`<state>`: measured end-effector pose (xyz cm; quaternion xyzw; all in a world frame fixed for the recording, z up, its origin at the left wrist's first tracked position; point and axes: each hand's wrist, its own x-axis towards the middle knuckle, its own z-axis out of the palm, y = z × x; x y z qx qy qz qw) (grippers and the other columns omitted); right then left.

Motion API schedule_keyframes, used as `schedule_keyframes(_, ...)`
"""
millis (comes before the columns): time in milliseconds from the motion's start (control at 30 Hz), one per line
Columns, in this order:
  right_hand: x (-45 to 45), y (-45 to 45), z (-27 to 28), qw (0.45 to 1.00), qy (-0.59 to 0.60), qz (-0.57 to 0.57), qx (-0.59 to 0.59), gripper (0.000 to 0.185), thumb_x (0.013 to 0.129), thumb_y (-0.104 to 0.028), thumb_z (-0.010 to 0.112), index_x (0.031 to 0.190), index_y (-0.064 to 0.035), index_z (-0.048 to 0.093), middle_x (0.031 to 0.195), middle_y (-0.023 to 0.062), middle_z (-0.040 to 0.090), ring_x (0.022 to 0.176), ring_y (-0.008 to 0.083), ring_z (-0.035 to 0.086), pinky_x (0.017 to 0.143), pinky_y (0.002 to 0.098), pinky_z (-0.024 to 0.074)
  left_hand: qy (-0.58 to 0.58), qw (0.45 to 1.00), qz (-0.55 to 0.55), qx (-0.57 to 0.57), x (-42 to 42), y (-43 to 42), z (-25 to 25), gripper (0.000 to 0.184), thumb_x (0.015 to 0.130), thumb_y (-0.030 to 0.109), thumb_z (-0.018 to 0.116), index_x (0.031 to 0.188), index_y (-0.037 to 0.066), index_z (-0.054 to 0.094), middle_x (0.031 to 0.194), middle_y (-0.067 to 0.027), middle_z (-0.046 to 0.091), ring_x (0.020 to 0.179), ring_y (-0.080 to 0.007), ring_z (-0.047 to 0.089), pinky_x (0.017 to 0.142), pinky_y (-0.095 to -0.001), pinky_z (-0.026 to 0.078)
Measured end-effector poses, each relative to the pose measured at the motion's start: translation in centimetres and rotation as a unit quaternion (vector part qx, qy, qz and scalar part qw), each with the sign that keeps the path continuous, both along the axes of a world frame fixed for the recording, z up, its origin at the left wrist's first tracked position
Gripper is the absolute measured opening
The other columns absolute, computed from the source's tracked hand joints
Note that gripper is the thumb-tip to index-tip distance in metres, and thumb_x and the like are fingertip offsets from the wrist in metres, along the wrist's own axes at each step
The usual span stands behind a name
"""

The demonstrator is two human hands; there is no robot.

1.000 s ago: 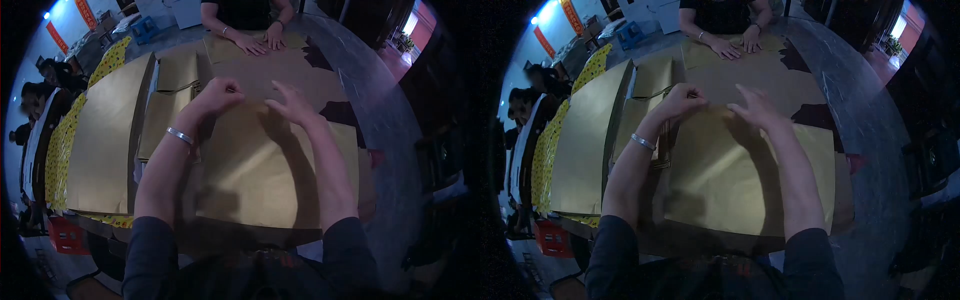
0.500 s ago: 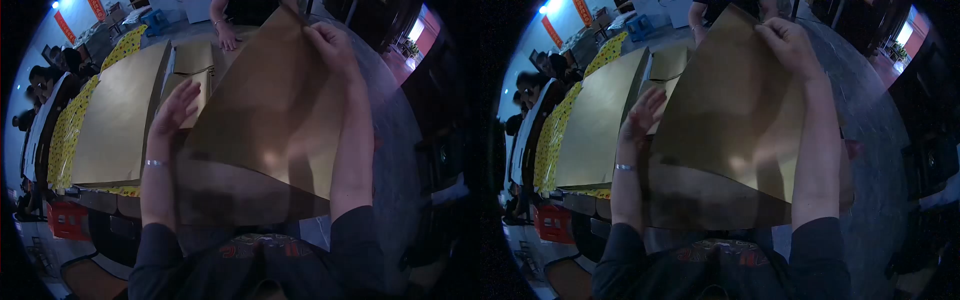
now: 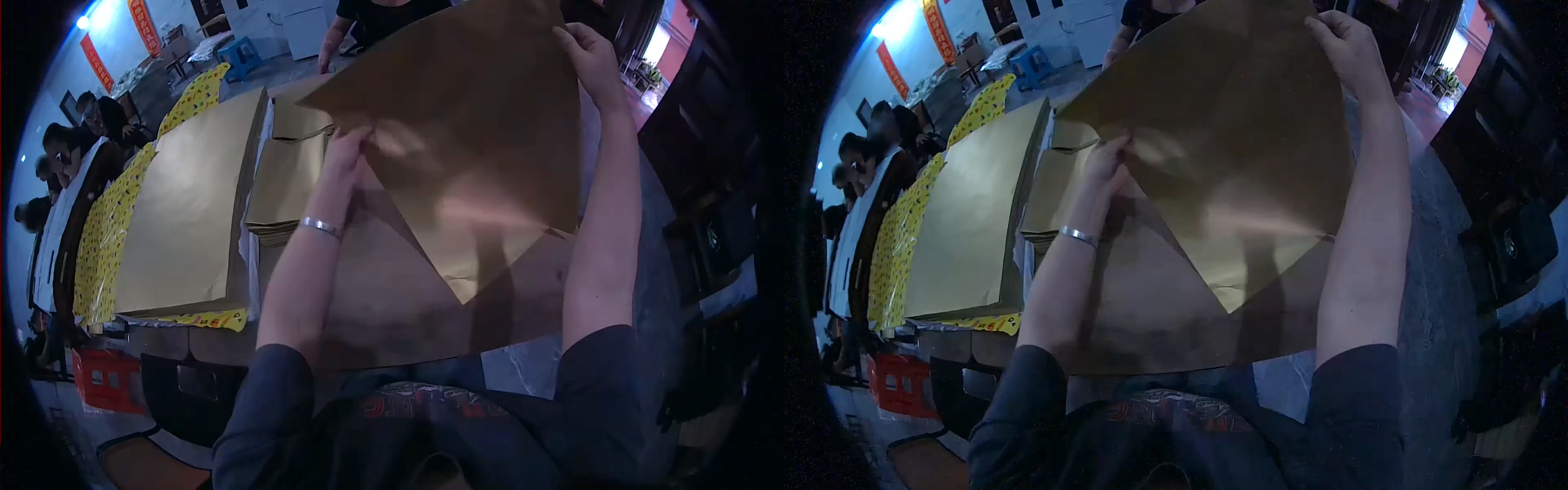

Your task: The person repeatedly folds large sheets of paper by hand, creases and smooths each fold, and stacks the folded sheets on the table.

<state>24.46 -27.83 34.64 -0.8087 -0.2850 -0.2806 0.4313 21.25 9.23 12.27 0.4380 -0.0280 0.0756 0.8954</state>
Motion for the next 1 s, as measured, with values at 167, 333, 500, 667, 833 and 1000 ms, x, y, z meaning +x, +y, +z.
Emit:
schedule_keyframes(167, 1.2, -6.3, 4.1, 0.999, -0.001, -0.019, -0.039, 0.025, 0.097, -0.023, 0.062, 0.107, -0.0002, 0.067, 0.093, 0.0009, 0.069, 0.085, 0.0064, 0.062, 0.075, 0.0217, 0.0476, -0.057, 0.974, 0.103, 0.193, 3.2, -0.4, 14.2, 0.028, 0.087, 0.013, 0.073, 0.109, 0.002, 0.06, 0.099, -0.0068, 0.066, 0.091, -0.0217, 0.065, 0.083, -0.0399, 0.056)
schedule_keyframes(333, -4.6, -9.4, 5.9, 0.971, -0.222, -0.075, 0.038, 0.027, 0.096, -0.021, 0.062, 0.112, 0.0006, 0.066, 0.101, 0.005, 0.07, 0.092, 0.0099, 0.064, 0.08, 0.0232, 0.0489, -0.277, 0.917, 0.117, 0.262, 2.0, 2.6, 22.2, 0.034, 0.089, 0.015, 0.07, 0.119, 0.0, 0.061, 0.115, -0.0075, 0.066, 0.098, -0.0194, 0.063, 0.089, -0.0346, 0.05)
schedule_keyframes(500, -17.3, -10.6, 0.0, 0.935, -0.255, -0.24, -0.05, 0.019, 0.094, -0.019, 0.063, 0.103, -0.0026, 0.069, 0.1, 0.0115, 0.072, 0.096, 0.0224, 0.068, 0.085, 0.0312, 0.0535, -0.292, 0.791, 0.156, 0.515, -11.3, 3.7, 19.6, 0.026, 0.086, 0.01, 0.069, 0.11, 0.002, 0.068, 0.108, -0.0083, 0.068, 0.096, -0.0164, 0.063, 0.087, -0.0301, 0.051)
schedule_keyframes(667, -28.0, -10.1, -11.7, 0.959, -0.201, 0.019, -0.2, 0.012, 0.091, -0.013, 0.062, 0.102, -0.0069, 0.065, 0.115, 0.0152, 0.068, 0.114, 0.0396, 0.061, 0.093, 0.0493, 0.0531, -0.381, 0.699, -0.045, 0.603, -20.2, 6.2, 5.3, 0.015, 0.08, 0.024, 0.073, 0.093, 0.014, 0.072, 0.117, -0.009, 0.069, 0.118, -0.0272, 0.06, 0.107, -0.0519, 0.036)
schedule_keyframes(833, -36.5, -9.5, -21.6, 0.969, -0.042, -0.041, -0.242, 0.016, 0.072, -0.006, 0.073, 0.086, -0.0057, 0.066, 0.116, 0.0112, 0.066, 0.123, 0.0399, 0.054, 0.1, 0.0532, 0.0456, -0.216, 0.649, -0.075, 0.725, -30.5, 2.0, -3.0, 0.017, 0.075, 0.018, 0.071, 0.092, 0.017, 0.073, 0.117, -0.0036, 0.068, 0.121, -0.0304, 0.057, 0.107, -0.0607, 0.03)
schedule_keyframes(1000, -41.7, -10.0, -24.6, 0.953, 0.04, -0.04, -0.299, 0.016, 0.071, -0.008, 0.073, 0.086, -0.0092, 0.067, 0.114, 0.0083, 0.067, 0.124, 0.0386, 0.053, 0.102, 0.0543, 0.0432, -0.17, 0.693, -0.115, 0.691, -35.4, 2.7, -9.9, 0.019, 0.072, 0.014, 0.074, 0.091, 0.017, 0.073, 0.116, -0.006, 0.069, 0.123, -0.0313, 0.058, 0.11, -0.0607, 0.028)
